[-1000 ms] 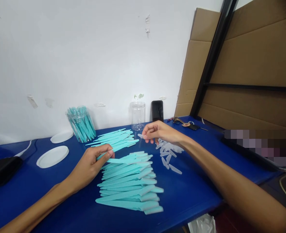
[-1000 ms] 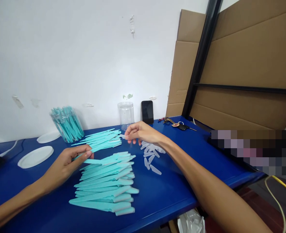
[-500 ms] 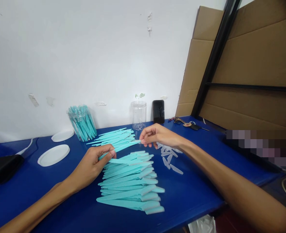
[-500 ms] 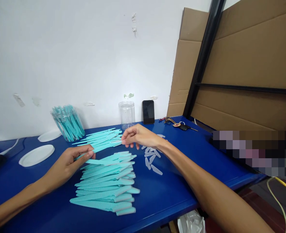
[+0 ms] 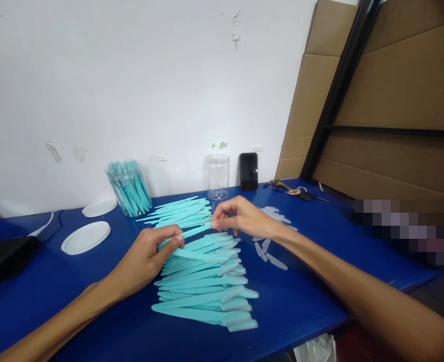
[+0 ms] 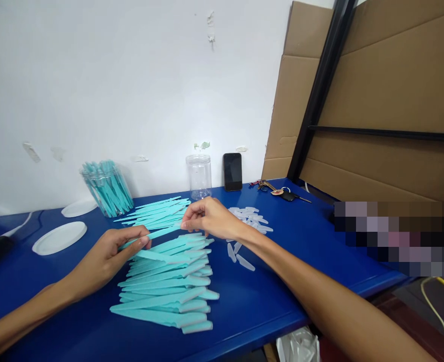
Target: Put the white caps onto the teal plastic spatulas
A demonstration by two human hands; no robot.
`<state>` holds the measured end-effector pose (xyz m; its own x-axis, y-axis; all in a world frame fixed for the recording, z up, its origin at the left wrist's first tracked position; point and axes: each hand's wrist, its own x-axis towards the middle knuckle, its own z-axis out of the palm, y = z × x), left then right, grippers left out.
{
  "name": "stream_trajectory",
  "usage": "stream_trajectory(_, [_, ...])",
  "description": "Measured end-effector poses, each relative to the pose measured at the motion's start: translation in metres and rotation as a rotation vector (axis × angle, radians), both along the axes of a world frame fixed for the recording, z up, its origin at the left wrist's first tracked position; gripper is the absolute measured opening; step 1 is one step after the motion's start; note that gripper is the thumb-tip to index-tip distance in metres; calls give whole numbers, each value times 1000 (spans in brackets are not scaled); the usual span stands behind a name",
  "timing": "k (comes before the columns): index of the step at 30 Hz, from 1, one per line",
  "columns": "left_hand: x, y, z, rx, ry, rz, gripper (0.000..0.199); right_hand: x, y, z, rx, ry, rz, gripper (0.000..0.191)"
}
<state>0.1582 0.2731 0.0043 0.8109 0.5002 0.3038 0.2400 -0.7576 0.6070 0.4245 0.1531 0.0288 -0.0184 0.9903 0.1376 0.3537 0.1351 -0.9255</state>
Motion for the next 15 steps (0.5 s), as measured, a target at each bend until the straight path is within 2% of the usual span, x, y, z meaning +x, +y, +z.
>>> stream_trajectory(3, [1,1,-1,-13,1,3,55,1,-1,3,15,-70,0,19])
stream_trajectory(7, [1,5,9,-29,-49,29,53,14,-2,13,61,-121,-53,11])
stream_trajectory(11, [-6,27,18,-62,-152,96,53,37,-3,20,53,-131,-110,12])
stream_trajectory(15, [-14,53,16,-142,-291,230,45,50,-9,26,-17,-123,-106,15])
